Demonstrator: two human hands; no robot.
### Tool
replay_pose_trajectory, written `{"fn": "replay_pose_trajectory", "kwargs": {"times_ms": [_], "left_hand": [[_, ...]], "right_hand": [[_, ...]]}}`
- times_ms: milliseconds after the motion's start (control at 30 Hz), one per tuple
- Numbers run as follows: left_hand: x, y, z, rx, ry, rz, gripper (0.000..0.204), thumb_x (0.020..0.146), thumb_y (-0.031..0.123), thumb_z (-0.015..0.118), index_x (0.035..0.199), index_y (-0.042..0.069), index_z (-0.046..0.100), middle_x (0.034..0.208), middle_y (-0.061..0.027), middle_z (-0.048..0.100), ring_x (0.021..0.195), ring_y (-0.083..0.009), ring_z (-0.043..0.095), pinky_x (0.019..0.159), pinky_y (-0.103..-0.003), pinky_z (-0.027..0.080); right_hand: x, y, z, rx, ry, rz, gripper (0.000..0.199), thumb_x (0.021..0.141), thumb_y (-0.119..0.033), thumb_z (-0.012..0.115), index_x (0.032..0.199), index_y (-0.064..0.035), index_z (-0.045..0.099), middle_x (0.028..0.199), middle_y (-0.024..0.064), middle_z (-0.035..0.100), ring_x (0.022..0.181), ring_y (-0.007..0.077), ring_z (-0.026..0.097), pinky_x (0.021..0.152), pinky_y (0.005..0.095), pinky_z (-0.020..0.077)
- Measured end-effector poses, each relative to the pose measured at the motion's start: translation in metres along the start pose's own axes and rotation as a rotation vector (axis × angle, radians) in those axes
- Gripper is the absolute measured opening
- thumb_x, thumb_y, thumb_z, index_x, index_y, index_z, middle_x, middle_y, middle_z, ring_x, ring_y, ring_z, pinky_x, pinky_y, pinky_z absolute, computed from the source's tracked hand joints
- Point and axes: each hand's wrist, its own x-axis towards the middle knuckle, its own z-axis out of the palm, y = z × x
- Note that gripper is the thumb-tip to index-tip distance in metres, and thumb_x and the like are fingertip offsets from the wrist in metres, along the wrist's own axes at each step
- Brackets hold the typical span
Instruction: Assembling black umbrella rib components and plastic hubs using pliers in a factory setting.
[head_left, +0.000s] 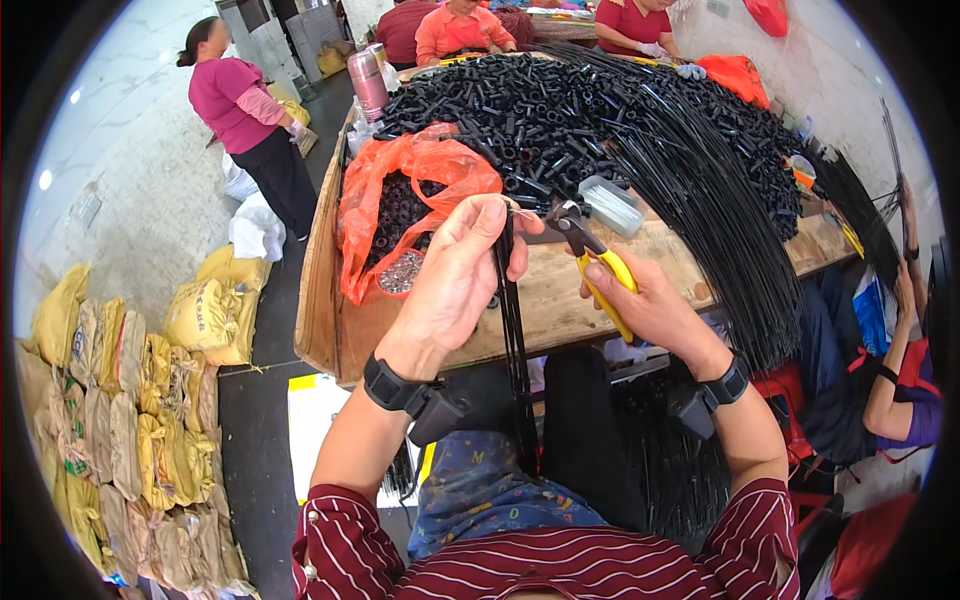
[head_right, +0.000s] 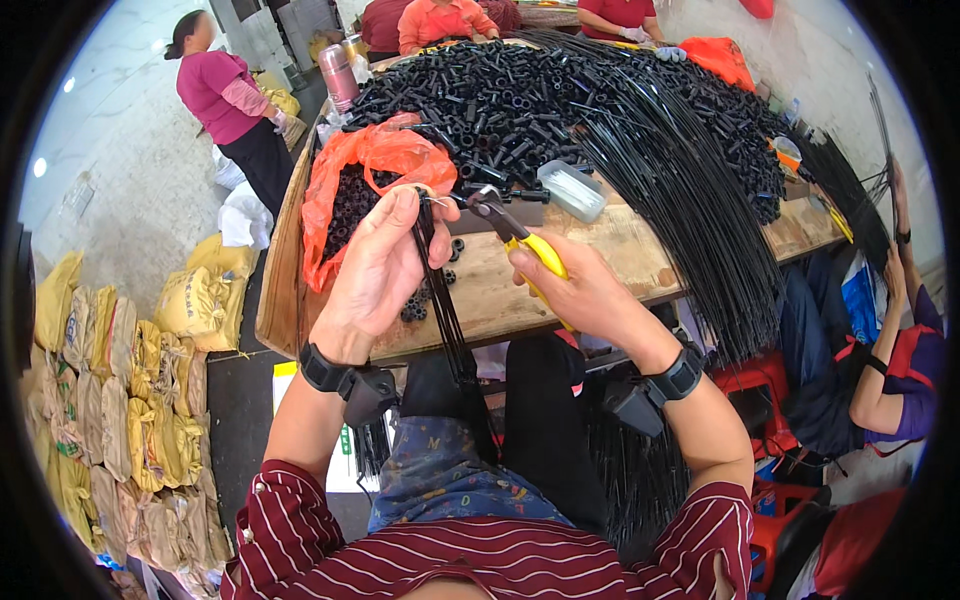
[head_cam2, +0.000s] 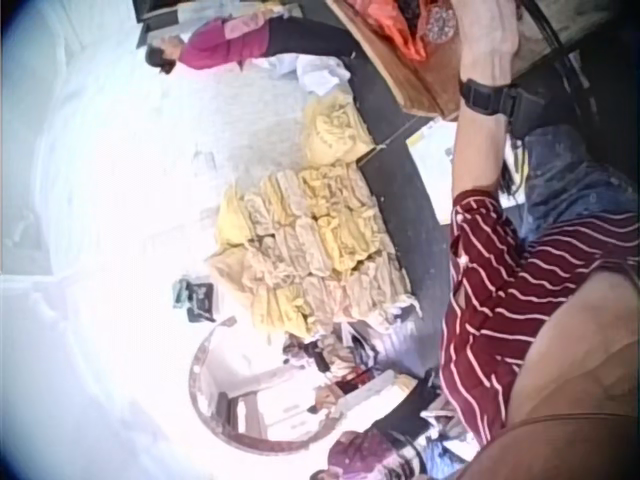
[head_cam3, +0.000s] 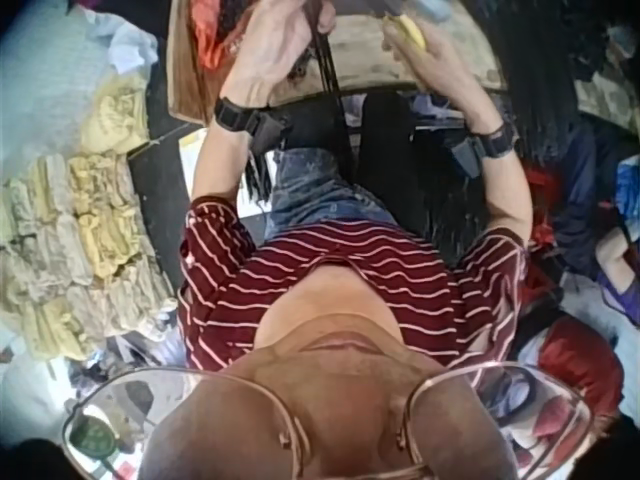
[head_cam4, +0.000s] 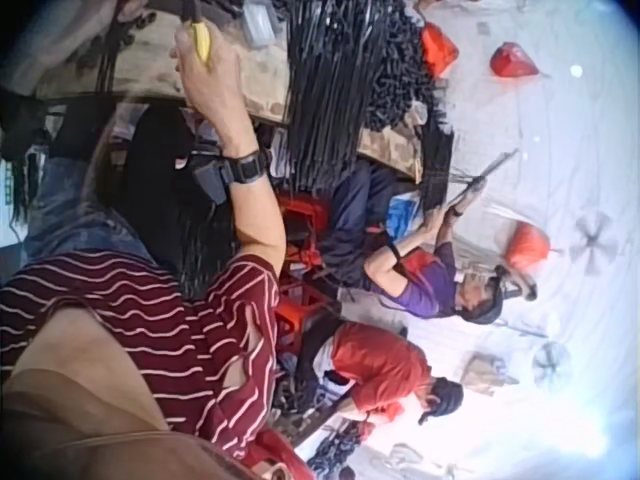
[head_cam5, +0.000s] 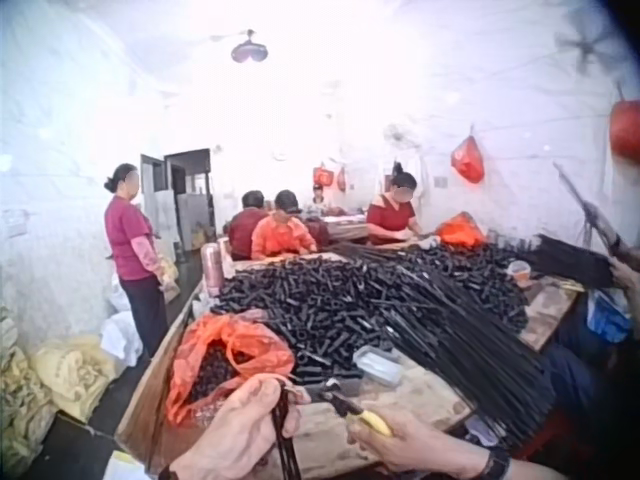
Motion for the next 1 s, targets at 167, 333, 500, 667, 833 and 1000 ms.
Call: {"fn": "replay_pose_trajectory", "kwargs": {"times_ms": [167, 333, 500, 667, 833, 1000], "left_hand": [[0.001, -0.004, 0.003, 0.043, -0.016, 0.025, 0.022, 0.098, 0.029, 0.053, 0.102, 0.007, 0.052, 0.094, -0.0082, 0.062, 0.070, -0.0114, 0.051, 0.066, -0.026, 0.040], [0.000, -0.004, 0.006, 0.080, -0.023, 0.036, 0.022, 0.098, 0.028, 0.053, 0.104, 0.008, 0.050, 0.093, -0.0070, 0.061, 0.071, -0.0109, 0.052, 0.066, -0.026, 0.040], [-0.002, -0.004, 0.009, 0.068, 0.031, 0.042, 0.022, 0.097, 0.027, 0.054, 0.106, 0.006, 0.049, 0.093, -0.0067, 0.060, 0.071, -0.0107, 0.052, 0.066, -0.026, 0.041], [-0.003, -0.002, 0.009, 0.067, 0.047, 0.032, 0.023, 0.096, 0.025, 0.057, 0.106, 0.006, 0.049, 0.093, -0.0066, 0.060, 0.070, -0.0104, 0.053, 0.065, -0.026, 0.041], [-0.003, 0.000, 0.008, 0.076, 0.050, 0.022, 0.023, 0.095, 0.025, 0.058, 0.105, 0.006, 0.049, 0.093, -0.0061, 0.061, 0.069, -0.0104, 0.054, 0.065, -0.026, 0.042], [-0.003, 0.003, 0.007, 0.077, 0.031, -0.006, 0.023, 0.095, 0.025, 0.059, 0.103, 0.006, 0.050, 0.092, -0.0052, 0.060, 0.070, -0.0108, 0.055, 0.064, -0.026, 0.042]], "right_hand": [[0.002, -0.009, 0.003, -0.369, 0.194, -0.211, 0.036, 0.093, -0.022, 0.058, 0.126, -0.0101, 0.055, 0.083, 0.0142, 0.065, 0.076, 0.0283, 0.065, 0.067, 0.0370, 0.0493], [0.010, -0.006, 0.006, -0.496, 0.346, -0.476, 0.040, 0.090, -0.015, 0.061, 0.129, -0.0142, 0.054, 0.088, 0.0136, 0.067, 0.079, 0.0328, 0.064, 0.069, 0.0407, 0.0503], [0.013, -0.003, 0.003, -0.729, 0.358, -0.508, 0.055, 0.084, -0.007, 0.062, 0.136, -0.0167, 0.047, 0.093, 0.0105, 0.065, 0.081, 0.0299, 0.063, 0.065, 0.0399, 0.0501], [0.017, -0.006, -0.003, -0.888, 0.385, -0.562, 0.060, 0.081, -0.005, 0.061, 0.138, -0.0183, 0.046, 0.096, 0.0084, 0.063, 0.080, 0.0276, 0.063, 0.064, 0.0384, 0.0508], [0.020, -0.012, -0.009, -0.950, 0.379, -0.593, 0.059, 0.080, -0.003, 0.058, 0.136, -0.0185, 0.048, 0.095, 0.0086, 0.062, 0.083, 0.0260, 0.063, 0.065, 0.0387, 0.0500], [0.023, -0.013, -0.014, -0.917, 0.307, -0.639, 0.048, 0.082, -0.005, 0.060, 0.129, -0.0161, 0.055, 0.085, 0.0084, 0.058, 0.077, 0.0280, 0.060, 0.063, 0.0390, 0.0471]]}}
